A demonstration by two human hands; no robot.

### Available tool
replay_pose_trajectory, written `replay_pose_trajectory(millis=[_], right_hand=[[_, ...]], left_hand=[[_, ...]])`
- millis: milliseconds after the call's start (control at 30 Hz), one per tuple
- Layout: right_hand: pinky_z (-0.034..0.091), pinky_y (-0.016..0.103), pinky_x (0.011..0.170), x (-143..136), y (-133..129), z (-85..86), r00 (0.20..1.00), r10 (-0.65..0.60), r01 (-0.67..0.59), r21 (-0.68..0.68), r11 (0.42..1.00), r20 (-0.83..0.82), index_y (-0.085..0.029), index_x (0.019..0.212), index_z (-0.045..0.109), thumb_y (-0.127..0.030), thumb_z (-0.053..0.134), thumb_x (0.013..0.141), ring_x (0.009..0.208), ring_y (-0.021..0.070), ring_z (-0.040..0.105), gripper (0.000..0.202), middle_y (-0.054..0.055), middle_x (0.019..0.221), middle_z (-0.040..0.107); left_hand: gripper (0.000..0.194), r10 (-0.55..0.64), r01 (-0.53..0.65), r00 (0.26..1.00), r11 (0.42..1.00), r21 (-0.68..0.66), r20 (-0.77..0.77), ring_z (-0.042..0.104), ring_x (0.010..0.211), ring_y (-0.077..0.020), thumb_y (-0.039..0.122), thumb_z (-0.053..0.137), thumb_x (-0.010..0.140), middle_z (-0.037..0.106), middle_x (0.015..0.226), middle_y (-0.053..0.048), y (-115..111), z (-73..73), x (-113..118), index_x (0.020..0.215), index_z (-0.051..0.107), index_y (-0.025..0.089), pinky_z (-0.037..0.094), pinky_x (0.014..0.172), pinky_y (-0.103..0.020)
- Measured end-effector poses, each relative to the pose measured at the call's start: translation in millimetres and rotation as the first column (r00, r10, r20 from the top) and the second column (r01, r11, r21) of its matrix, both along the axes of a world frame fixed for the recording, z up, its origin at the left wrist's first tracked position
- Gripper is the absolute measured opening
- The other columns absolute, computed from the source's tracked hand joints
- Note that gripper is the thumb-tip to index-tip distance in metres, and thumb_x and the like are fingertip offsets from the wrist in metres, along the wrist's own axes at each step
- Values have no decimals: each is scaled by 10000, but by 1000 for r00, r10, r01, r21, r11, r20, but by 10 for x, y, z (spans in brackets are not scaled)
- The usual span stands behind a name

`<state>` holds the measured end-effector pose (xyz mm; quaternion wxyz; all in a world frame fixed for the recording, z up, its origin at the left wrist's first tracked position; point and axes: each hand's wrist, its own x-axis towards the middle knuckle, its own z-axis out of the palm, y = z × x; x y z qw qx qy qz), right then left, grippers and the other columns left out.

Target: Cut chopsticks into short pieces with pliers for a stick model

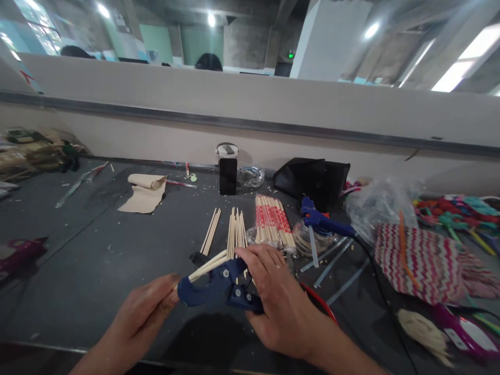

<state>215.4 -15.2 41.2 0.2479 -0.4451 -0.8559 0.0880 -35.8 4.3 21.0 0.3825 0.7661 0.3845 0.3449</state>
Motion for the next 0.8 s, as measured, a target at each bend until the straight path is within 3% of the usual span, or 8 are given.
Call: replay_pose_trajectory(millis=[133, 267, 400, 500, 633, 733, 800], right_hand=[[319, 538, 1009, -5, -31, -50, 999, -52, 52, -4, 999, 14, -183, 1390, 212, -71, 500, 646, 1228, 339, 370, 806, 157, 1295, 425], [334, 534, 1000, -82, -98, -75, 991, -131, 131, -47, 990, 6, -178, 1366, 232, -76, 489, 667, 1214, 328, 390, 751, 160, 1286, 430], [395, 487, 964, -217, -171, -111, 975, -213, 198, -173, 965, -70, -201, 1308, 307, -98, 505, 665, 1144, 299, 465, 680, 135, 1208, 494], [399, 447, 976, -296, -196, -153, 956, -254, 214, -249, 945, -144, -216, 1287, 349, -100, 506, 682, 1149, 274, 476, 635, 116, 1202, 511], [403, 414, 972, -316, -171, -130, 903, -356, 242, -399, 884, -240, -227, 1234, 427, -168, 513, 739, 1144, 261, 502, 505, 93, 1210, 541], [427, 407, 923, -321, -129, -54, 818, -466, 223, -560, 798, -337, -218, 1169, 495, -280, 563, 761, 1061, 263, 552, 419, 82, 1117, 601], [454, 381, 852, -360, -96, -26, 719, -543, 174, -645, 744, -433, -210, 1071, 557, -361, 601, 760, 947, 245, 586, 348, 65, 1001, 636]], left_hand=[[149, 124, -102, 990, 955, 280, -62, 485, 546, -142, 116, 480, 803, 535, 657, -12, 21, -79, 27, 836, 561, 237, 325, 524, -228], [206, 313, -185, 939, 813, 553, -146, 466, 544, -156, 121, 466, 801, 528, 648, -25, 46, -144, 65, 935, 576, 232, 316, 524, -244], [226, 407, -188, 891, 736, 651, -203, 452, 555, -159, 109, 458, 813, 506, 641, -23, 74, -195, 86, 987, 558, 215, 306, 529, -248], [230, 431, -217, 878, 747, 629, -209, 439, 566, -155, 100, 476, 809, 488, 650, -15, 98, -234, 90, 991, 551, 218, 296, 538, -251], [180, 323, -191, 922, 858, 476, -212, 468, 599, -145, 100, 442, 831, 499, 700, -10, 113, -242, 97, 953, 510, 214, 326, 554, -234], [153, 282, -188, 935, 909, 373, -216, 486, 623, -142, 118, 404, 856, 501, 723, -5, 103, -199, 120, 931, 498, 213, 344, 567, -228], [127, 268, -207, 942, 937, 283, -200, 480, 614, -132, 155, 388, 879, 492, 706, 5, 89, -162, 158, 862, 503, 208, 346, 565, -221]])
